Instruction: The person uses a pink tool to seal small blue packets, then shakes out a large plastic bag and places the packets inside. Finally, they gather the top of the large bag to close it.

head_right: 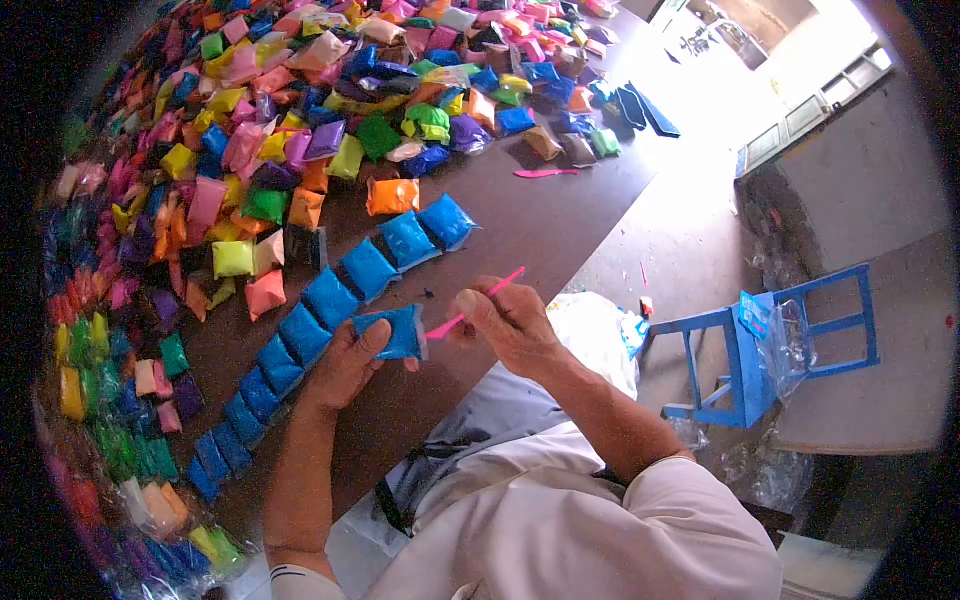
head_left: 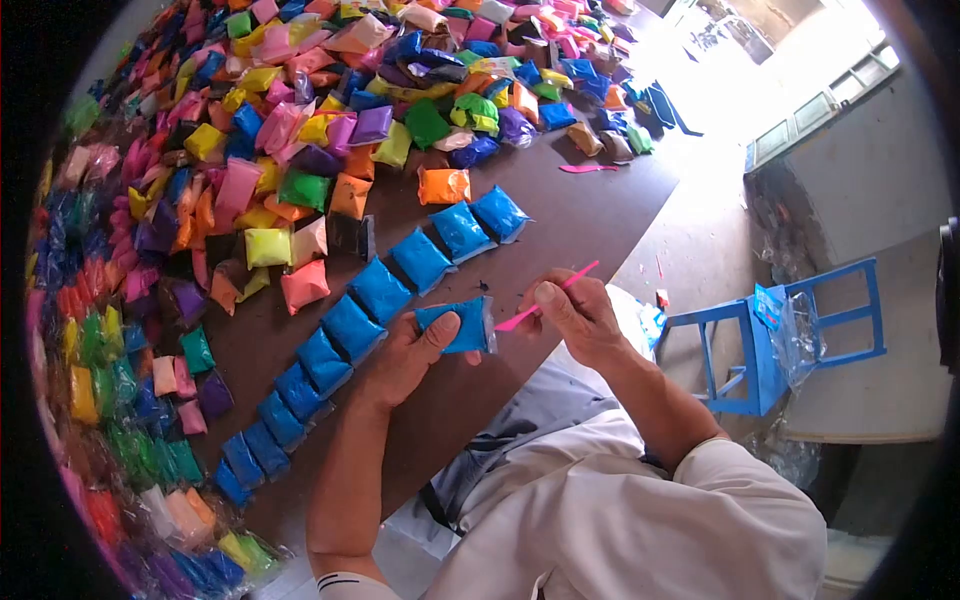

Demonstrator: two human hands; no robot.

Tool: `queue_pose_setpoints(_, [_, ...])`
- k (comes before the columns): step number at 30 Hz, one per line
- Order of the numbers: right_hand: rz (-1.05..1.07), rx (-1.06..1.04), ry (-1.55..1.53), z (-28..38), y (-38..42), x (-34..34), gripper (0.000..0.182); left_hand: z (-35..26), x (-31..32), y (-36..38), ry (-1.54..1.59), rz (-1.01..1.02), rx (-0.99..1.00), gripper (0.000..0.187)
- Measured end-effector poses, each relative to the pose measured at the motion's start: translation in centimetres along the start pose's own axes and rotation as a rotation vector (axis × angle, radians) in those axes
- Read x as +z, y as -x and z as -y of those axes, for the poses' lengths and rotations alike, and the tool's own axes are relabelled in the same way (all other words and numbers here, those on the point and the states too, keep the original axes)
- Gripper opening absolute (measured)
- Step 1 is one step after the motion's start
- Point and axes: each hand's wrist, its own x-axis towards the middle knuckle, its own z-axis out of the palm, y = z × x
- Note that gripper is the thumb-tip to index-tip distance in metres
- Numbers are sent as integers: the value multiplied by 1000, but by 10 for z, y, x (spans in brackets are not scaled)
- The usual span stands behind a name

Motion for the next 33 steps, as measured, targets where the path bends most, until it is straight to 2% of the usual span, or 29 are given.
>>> queue_pose_setpoints(8, [3,-7,-67,2,-2,3,42,-1,-1,1,-17,-5,-25,36])
queue_pose_setpoints(11, [11,29,-88,-1,-3,3,33,-6,-1,2,-44,7,-45,36])
queue_pose_setpoints(17, [-11,44,-127,1,-5,4,34,-1,0,0,-5,-4,-18,37])
queue_pose_setpoints(20, [-18,19,-107,-1,-6,2,47,0,-2,0,-87,-8,-2,39])
queue_pose_setpoints(33, [-17,4,-108,-2,-4,3,46,1,-1,0,19,-1,-21,37])
